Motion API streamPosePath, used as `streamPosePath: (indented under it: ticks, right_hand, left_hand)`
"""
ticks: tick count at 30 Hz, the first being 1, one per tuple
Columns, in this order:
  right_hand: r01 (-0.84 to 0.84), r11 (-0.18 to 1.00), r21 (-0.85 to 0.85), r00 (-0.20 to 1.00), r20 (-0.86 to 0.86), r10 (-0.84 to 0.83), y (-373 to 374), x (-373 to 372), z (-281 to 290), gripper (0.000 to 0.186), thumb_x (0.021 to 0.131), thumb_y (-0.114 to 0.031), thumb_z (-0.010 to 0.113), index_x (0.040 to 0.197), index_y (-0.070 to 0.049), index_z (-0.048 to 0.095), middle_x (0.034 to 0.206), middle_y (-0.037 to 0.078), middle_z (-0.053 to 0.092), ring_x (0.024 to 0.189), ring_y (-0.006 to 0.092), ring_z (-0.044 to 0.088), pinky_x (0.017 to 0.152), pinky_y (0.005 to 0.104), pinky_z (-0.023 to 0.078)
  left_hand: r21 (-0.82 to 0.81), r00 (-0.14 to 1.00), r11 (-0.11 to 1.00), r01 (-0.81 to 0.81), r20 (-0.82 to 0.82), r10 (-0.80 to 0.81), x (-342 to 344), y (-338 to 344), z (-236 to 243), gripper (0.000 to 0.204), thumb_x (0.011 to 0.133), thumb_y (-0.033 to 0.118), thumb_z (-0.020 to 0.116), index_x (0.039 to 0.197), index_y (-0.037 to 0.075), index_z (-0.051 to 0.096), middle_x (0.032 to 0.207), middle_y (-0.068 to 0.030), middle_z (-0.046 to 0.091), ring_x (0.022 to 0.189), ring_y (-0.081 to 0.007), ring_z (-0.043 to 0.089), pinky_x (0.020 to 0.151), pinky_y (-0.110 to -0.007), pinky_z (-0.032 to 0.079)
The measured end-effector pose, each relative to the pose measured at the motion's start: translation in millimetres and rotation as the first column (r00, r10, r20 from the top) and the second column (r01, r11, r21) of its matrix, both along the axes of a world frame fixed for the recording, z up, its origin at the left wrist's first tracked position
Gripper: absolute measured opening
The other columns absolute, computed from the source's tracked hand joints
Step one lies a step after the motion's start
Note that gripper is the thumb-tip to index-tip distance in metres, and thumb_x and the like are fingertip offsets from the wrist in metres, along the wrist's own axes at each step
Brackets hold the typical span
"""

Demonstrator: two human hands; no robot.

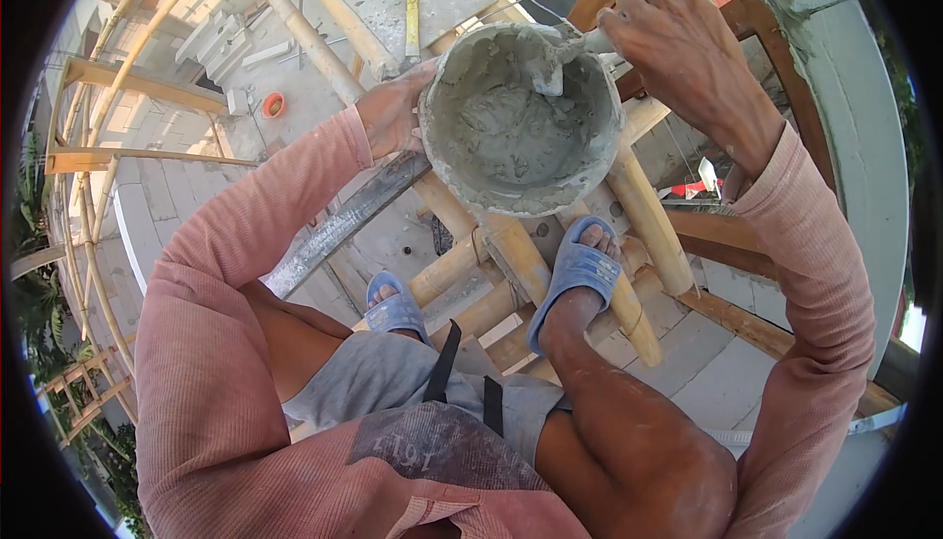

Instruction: The person applies mortar onto a block using a trowel, installs the block into the building structure, and applies more mortar from a bucket onto the structure with the trowel.

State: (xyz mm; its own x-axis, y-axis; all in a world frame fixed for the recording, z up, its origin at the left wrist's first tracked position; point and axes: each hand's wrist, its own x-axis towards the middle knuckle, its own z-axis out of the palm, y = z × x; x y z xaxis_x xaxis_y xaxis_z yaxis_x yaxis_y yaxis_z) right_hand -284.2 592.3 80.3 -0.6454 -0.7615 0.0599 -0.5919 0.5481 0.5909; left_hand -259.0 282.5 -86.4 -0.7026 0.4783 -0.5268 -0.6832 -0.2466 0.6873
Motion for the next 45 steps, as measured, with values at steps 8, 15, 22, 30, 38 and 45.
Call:
streamPosePath:
  ticks: [8,15,22,30,38,45]
  right_hand:
    - [-0.392,0.914,-0.107,0.918,0.019,0.396,-41.6,-8.3,5.1,0.033,0.077,-0.016,0.077,0.109,-0.013,0.070,0.106,0.003,0.067,0.106,0.0206,0.062,0.091,0.0382,0.048]
    - [-0.074,0.958,-0.279,0.892,0.412,0.188,28.7,21.4,-8.3,0.036,0.078,-0.018,0.078,0.112,-0.009,0.069,0.103,0.007,0.069,0.107,0.0266,0.064,0.091,0.0420,0.051]
    - [0.455,0.868,-0.198,0.681,0.705,-0.196,55.6,77.2,31.8,0.041,0.078,-0.011,0.075,0.118,-0.007,0.066,0.120,0.013,0.068,0.104,0.0363,0.066,0.087,0.0469,0.053]
    - [0.567,0.818,0.098,0.715,0.435,-0.548,61.2,137.9,98.8,0.050,0.076,-0.003,0.073,0.125,-0.005,0.064,0.125,0.013,0.067,0.111,0.0354,0.064,0.093,0.0447,0.050]
    - [0.564,0.823,0.073,0.446,0.812,-0.377,69.6,125.6,54.0,0.053,0.075,-0.012,0.076,0.126,-0.004,0.062,0.121,0.015,0.066,0.112,0.0361,0.062,0.098,0.0468,0.048]
    - [0.838,0.519,-0.171,0.252,0.964,-0.088,85.1,188.2,-8.6,0.048,0.078,-0.018,0.082,0.118,0.000,0.061,0.103,0.010,0.066,0.097,0.0258,0.066,0.087,0.0382,0.052]
  left_hand:
    - [-0.083,0.997,0.994,0.074,-0.012,-0.075,-12.8,-8.5,-6.8,0.062,0.104,0.043,0.052,0.155,0.017,0.029,0.154,-0.0103,0.038,0.129,-0.0321,0.055,0.098,-0.066,0.052]
    - [-0.066,0.993,0.990,0.121,0.017,-0.120,-17.8,-11.9,-9.7,0.059,0.104,0.042,0.051,0.154,0.019,0.030,0.150,-0.0095,0.041,0.131,-0.0310,0.052,0.104,-0.069,0.045]
    - [-0.080,0.997,0.994,0.069,0.037,-0.066,-14.0,-7.2,2.1,0.056,0.105,0.039,0.051,0.153,0.020,0.030,0.147,-0.0079,0.044,0.132,-0.0324,0.051,0.102,-0.070,0.045]
    - [-0.010,0.999,1.000,0.000,-0.037,-0.001,4.2,23.3,43.8,0.052,0.105,0.029,0.053,0.151,0.014,0.031,0.144,-0.0102,0.046,0.131,-0.0349,0.052,0.100,-0.072,0.046]
    - [-0.020,0.997,0.999,0.029,-0.073,-0.030,16.8,53.4,61.2,0.055,0.104,0.027,0.056,0.149,0.007,0.032,0.139,-0.0131,0.051,0.128,-0.0336,0.057,0.096,-0.072,0.049]
    - [-0.053,0.999,0.997,-0.050,0.010,0.051,13.5,55.3,69.5,0.042,0.106,0.020,0.049,0.144,0.006,0.037,0.136,-0.0144,0.052,0.126,-0.0347,0.058,0.096,-0.072,0.050]
